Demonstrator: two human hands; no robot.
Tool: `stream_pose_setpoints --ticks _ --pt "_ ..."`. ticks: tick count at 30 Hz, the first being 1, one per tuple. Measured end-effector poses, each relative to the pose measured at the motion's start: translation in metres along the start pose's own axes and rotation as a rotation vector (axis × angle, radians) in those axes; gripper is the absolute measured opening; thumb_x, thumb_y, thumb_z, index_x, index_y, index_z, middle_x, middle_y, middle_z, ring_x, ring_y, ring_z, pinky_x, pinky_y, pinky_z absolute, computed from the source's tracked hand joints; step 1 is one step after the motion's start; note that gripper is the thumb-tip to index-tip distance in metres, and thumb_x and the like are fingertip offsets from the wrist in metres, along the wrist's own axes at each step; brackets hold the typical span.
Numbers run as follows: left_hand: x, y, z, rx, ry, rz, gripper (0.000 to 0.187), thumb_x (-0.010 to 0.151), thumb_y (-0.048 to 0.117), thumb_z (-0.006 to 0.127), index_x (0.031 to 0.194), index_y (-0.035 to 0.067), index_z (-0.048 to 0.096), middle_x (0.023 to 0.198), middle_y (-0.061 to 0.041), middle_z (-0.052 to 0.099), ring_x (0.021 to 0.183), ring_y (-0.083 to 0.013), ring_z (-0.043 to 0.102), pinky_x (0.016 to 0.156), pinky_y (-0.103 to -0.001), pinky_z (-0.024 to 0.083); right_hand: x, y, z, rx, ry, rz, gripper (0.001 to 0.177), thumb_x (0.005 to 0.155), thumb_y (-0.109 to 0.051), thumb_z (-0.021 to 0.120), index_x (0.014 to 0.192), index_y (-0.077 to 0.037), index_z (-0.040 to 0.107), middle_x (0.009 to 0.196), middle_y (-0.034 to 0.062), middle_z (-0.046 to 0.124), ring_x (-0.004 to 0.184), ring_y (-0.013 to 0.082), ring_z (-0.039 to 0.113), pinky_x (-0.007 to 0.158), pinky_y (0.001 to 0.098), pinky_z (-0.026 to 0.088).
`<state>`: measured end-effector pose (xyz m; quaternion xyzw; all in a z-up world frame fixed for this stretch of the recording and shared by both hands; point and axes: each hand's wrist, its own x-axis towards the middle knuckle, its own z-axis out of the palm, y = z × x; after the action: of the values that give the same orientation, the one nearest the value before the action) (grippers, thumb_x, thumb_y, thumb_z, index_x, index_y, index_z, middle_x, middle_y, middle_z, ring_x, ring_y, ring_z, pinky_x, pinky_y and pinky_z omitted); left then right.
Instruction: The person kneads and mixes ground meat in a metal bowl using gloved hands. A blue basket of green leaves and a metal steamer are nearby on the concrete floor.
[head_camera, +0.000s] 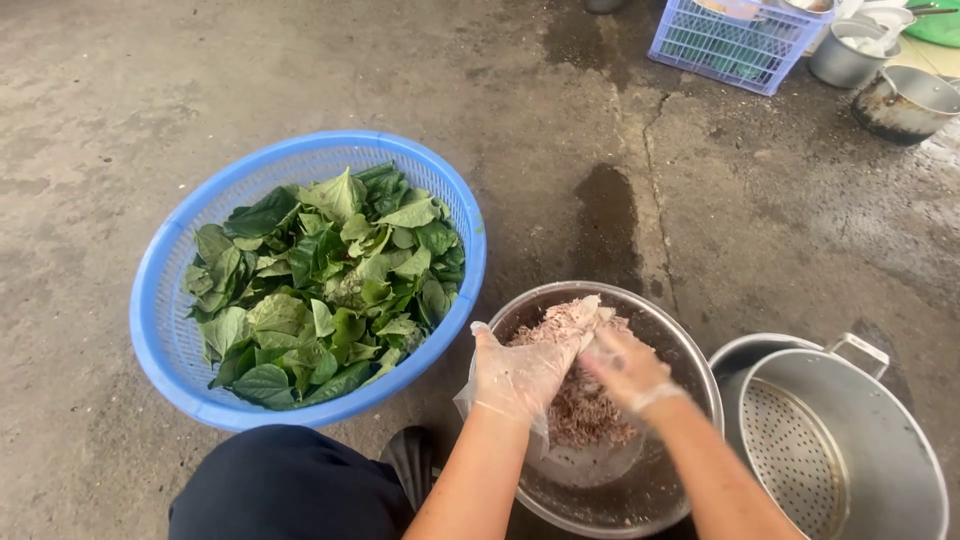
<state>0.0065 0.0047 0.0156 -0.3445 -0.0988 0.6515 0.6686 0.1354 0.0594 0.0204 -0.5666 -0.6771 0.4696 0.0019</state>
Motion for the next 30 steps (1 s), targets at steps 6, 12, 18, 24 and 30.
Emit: stream_pose_setpoints --ticks 6,12,18,24,30 --pt "0.056 0.053 -0.046 0.218 0.104 0.127 0.113 0.072 0.078 0.05 0.142 -0.005 0.02 0.148 -0.026 0.023 0.136 -0.0461 0.022 0.113 -0.06 0.015 0.106 0.117 0.042 -0.473 0.189 -0.323 0.061 0.087 -0.06 0.038 0.126 -0.016 0.053 0.138 0.0072 0.048 0.13 0.0273 0.041 0.115 0.04 0.027" --pt "0.037 0.022 -0.006 0.665 0.307 0.23 0.111 0.076 0.084 0.025 0.142 -0.003 0.004 0.153 -0.02 0.005 0.142 -0.036 0.005 0.115 -0.051 0.004 -0.027 -0.004 0.039 -0.651 -0.016 0.071 0.091 0.082 -0.009 0.07 0.148 -0.026 0.009 0.15 -0.0043 0.02 0.137 0.017 0.021 0.119 0.0412 0.013" --pt "0.019 0.004 0.005 0.939 0.502 0.241 0.072 0.082 0.073 0.041 0.071 0.004 0.059 0.069 -0.01 0.057 0.081 -0.0222 0.062 0.103 -0.048 0.044 -0.06 0.037 0.055 -0.893 -0.391 -0.007 0.059 0.094 -0.013 0.048 0.142 -0.041 0.027 0.155 -0.0104 0.005 0.146 0.0165 -0.008 0.118 0.0415 -0.009" --pt "-0.07 -0.072 0.06 1.836 0.735 0.011 0.07 0.085 0.057 0.042 0.138 0.011 0.041 0.147 -0.011 0.036 0.13 -0.0235 0.043 0.116 -0.042 0.019 -0.062 0.016 0.029 -0.342 -0.236 0.212 0.034 0.094 -0.005 0.049 0.12 -0.022 0.062 0.133 -0.01 0.056 0.119 0.0064 0.059 0.108 0.0209 0.046" --pt "-0.073 -0.06 0.021 2.489 0.525 -0.051 0.068 0.087 0.018 0.051 0.146 0.021 0.017 0.153 0.006 0.021 0.135 -0.0157 0.03 0.11 -0.034 0.036 -0.017 0.049 0.007 -0.816 -0.156 0.205 0.083 0.08 0.025 0.041 0.144 -0.026 0.024 0.154 -0.0162 0.011 0.142 0.0096 0.016 0.121 0.0381 0.018"
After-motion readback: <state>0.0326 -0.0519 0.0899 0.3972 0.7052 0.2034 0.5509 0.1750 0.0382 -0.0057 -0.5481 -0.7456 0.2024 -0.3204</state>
